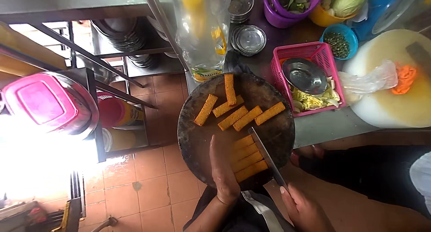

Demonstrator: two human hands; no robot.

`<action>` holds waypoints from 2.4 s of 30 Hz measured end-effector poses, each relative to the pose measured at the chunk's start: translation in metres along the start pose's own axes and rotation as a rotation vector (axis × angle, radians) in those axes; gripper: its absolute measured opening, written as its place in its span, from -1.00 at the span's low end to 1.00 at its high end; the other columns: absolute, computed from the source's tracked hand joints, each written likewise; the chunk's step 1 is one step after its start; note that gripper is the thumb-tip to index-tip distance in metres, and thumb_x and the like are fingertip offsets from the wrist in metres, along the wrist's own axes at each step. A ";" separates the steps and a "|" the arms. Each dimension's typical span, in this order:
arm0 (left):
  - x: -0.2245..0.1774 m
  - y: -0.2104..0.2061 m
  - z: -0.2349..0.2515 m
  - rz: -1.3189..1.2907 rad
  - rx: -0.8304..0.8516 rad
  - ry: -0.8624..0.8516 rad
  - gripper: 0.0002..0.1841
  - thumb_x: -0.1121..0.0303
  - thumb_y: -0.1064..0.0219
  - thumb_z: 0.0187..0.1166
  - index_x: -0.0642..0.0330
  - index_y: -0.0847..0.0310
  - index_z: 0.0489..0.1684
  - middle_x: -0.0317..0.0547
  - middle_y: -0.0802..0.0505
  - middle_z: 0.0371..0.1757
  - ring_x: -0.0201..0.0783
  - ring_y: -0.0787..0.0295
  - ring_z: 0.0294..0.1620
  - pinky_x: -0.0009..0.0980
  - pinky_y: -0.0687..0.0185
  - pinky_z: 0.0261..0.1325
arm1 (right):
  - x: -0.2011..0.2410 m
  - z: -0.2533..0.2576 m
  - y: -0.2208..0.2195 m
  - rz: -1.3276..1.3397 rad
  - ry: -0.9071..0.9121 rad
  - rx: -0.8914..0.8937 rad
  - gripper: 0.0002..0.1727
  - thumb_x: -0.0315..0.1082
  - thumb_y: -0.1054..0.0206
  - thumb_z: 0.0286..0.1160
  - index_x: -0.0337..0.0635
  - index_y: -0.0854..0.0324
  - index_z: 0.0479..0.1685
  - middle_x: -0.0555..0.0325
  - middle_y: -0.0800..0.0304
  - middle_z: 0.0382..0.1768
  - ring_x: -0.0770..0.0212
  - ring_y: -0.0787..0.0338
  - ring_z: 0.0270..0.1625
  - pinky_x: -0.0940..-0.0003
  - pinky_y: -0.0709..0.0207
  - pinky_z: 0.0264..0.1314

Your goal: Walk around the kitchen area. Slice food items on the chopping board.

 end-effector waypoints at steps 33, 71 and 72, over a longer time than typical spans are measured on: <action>-0.012 -0.005 0.024 0.424 0.235 -0.131 -0.20 -0.25 0.29 0.78 0.25 -0.45 0.60 0.07 -0.59 0.58 0.01 -0.42 0.66 0.02 -0.34 0.73 | -0.005 -0.024 0.017 -0.096 -0.047 -0.087 -0.63 -0.11 -0.08 0.77 -0.14 -0.72 -0.17 0.12 -0.72 -0.51 0.18 -0.75 -0.53 0.21 -0.65 -0.56; -0.006 -0.034 0.034 0.892 0.515 -0.422 -0.84 0.29 -0.48 0.32 -0.02 -0.83 -0.18 -0.26 -0.74 -0.10 -0.25 -0.63 0.04 -0.17 -0.52 0.19 | 0.044 -0.031 0.017 -0.145 -0.013 0.052 -0.71 -0.23 -0.15 0.73 -0.20 -0.73 0.00 0.01 -0.81 -0.43 0.07 -0.85 -0.48 0.15 -0.70 -0.54; -0.006 -0.034 0.034 0.894 0.517 -0.421 -0.85 0.29 -0.49 0.32 -0.02 -0.82 -0.19 -0.27 -0.75 -0.08 -0.25 -0.63 0.05 -0.16 -0.51 0.22 | 0.045 -0.031 0.016 -0.146 -0.015 0.054 -0.71 -0.22 -0.15 0.73 -0.21 -0.73 0.00 0.00 -0.81 -0.43 0.07 -0.85 -0.48 0.15 -0.70 -0.53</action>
Point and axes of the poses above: each hand's wrist, its own z-axis towards the middle knuckle, its own y-axis out of the back of the hand, x = y × z, the point moved 7 cm from there along z, towards the middle knuckle
